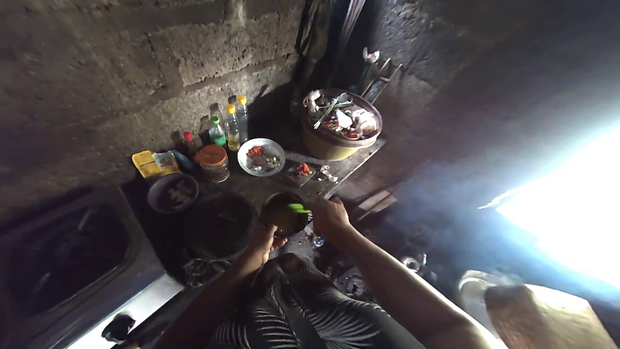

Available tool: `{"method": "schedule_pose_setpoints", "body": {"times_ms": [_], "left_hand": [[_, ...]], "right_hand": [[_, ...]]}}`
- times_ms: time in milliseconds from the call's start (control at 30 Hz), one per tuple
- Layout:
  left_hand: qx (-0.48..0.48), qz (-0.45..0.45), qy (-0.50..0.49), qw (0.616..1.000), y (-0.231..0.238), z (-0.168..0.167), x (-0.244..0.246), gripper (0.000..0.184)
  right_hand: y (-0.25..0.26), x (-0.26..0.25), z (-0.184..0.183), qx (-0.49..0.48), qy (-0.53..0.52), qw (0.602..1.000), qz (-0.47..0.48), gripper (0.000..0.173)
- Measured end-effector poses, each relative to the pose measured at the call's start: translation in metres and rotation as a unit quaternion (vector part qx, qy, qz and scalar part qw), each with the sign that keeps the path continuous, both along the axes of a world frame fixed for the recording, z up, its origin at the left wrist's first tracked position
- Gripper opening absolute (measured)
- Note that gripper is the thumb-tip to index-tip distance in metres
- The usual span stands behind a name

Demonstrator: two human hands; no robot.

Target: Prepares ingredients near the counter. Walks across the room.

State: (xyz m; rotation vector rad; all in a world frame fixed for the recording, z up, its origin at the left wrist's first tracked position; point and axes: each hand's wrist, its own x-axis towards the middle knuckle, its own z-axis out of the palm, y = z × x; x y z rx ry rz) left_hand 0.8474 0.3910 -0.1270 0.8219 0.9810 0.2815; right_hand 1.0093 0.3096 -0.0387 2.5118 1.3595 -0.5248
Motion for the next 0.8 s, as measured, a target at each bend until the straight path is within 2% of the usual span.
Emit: {"method": "schedule_pose_setpoints", "body": {"times_ms": [67,167,300,400,533,633,733,800], "left_hand": [[0.0,0.007,0.002,1.0,-0.001,0.0,0.001,0.055],[-0.009,0.018,0.006,1.0,-0.001,-0.002,0.003,0.058],[-0.012,0.021,0.007,1.0,-0.002,-0.005,0.004,0.051],[-0.015,0.03,0.002,0.999,-0.002,-0.003,0.004,0.055],[-0.012,0.031,0.001,0.999,-0.005,-0.002,0.006,0.057],[-0.017,0.033,0.004,0.999,-0.005,-0.006,0.006,0.06],[-0.011,0.031,0.0,0.999,-0.007,-0.006,0.007,0.053],[-0.019,0.034,-0.004,0.999,-0.008,-0.007,0.006,0.056]], "right_hand": [[0.0,-0.002,0.001,-0.034,0.003,0.999,-0.012,0.037],[0.001,-0.002,0.004,-0.065,0.088,0.994,-0.004,0.037],[0.003,-0.009,0.008,-0.068,0.033,0.997,-0.024,0.037],[0.002,-0.007,0.005,-0.075,0.093,0.993,0.005,0.036],[0.005,-0.012,0.011,-0.077,0.04,0.996,-0.029,0.036],[0.004,-0.006,0.005,-0.073,0.102,0.992,0.009,0.035],[0.006,-0.011,0.015,-0.073,0.062,0.995,-0.021,0.035],[0.006,-0.008,0.01,-0.091,0.073,0.993,-0.012,0.035]]}}
